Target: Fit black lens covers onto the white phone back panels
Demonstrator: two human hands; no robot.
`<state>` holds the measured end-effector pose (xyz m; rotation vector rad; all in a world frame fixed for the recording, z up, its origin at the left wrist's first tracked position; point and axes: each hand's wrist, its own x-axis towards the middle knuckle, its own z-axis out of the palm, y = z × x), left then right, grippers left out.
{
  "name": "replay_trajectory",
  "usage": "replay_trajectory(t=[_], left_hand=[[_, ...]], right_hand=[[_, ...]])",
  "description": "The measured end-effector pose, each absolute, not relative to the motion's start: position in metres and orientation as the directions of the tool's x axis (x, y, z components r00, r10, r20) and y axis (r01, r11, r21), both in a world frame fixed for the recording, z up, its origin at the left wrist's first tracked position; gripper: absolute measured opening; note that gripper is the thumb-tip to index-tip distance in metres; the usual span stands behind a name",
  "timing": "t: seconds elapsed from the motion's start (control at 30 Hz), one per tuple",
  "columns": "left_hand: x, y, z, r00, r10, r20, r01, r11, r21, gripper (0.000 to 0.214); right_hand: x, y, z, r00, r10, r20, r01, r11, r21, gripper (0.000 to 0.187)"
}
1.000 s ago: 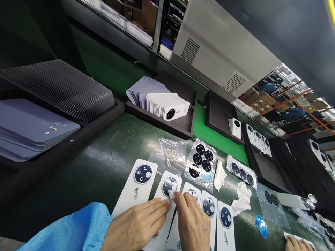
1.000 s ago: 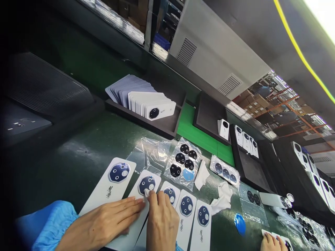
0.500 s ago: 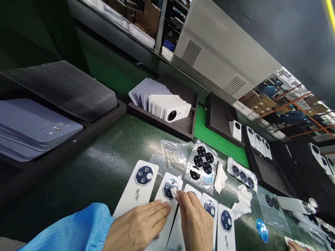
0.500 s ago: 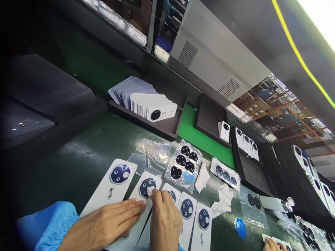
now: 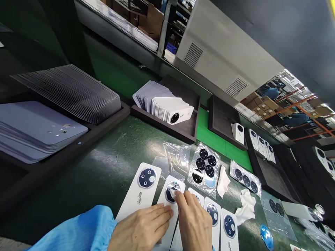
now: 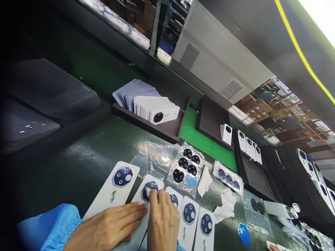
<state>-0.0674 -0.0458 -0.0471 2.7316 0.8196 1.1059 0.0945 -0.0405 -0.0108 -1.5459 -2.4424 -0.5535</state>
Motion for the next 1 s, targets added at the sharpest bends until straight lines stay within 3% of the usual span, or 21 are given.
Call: replay_trajectory(t=[0.67, 1.0], left_hand=[[-0.065, -0.045, -0.048, 0.560, 0.514, 0.650, 0.444, -0.848, 0.289, 0.058], [-0.072, -0.049, -0.040, 0.569, 0.531, 0.628, 0.444, -0.841, 0.309, 0.054]], right_hand=[[0.101, -0.043, -0.022, -0.413, 0.855, 0.313, 0.909, 0.366, 0.201, 0.045], [0.096, -0.041, -0.019, -0.308, 0.856, 0.415, 0.948, 0.315, 0.052, 0.048]])
